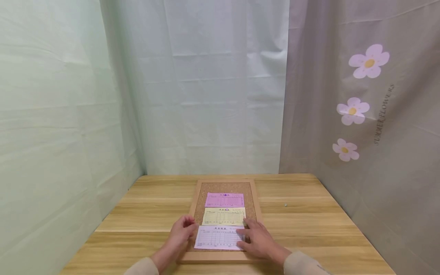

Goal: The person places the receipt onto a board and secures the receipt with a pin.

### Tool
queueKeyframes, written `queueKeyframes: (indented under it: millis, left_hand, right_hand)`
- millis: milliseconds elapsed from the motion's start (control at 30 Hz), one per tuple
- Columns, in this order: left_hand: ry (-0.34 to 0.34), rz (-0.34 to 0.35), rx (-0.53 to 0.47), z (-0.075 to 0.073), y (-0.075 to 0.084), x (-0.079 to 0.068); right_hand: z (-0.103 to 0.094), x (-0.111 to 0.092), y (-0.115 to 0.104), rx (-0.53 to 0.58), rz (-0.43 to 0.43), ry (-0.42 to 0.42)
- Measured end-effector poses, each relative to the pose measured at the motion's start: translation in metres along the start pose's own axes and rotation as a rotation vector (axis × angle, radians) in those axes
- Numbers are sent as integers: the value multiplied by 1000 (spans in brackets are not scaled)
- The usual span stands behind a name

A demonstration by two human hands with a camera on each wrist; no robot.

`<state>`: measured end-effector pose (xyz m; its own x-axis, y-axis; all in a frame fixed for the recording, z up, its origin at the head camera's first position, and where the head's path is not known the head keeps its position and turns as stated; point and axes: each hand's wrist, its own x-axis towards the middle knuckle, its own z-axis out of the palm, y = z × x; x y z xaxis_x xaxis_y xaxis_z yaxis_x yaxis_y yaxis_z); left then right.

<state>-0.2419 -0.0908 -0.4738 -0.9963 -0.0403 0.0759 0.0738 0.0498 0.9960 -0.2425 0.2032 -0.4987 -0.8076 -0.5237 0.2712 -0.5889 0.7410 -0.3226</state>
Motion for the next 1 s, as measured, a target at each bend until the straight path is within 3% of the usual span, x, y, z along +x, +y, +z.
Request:
queueKeyframes:
  millis: [233, 400, 700, 1000]
  left_hand:
    - [-108, 165, 311, -8, 0, 4]
    - [-176, 195, 448, -13, 2, 4]
    - [-314, 231, 539, -25, -4, 9]
    - [-364, 246, 545, -31, -12, 13]
  right_hand:
    - [-2, -1, -2, 18, -12, 20]
    - [-2, -1, -3, 12, -12, 21]
    - [-3, -1, -4, 22, 11, -4]
    - [0, 0, -1, 26, 19, -14]
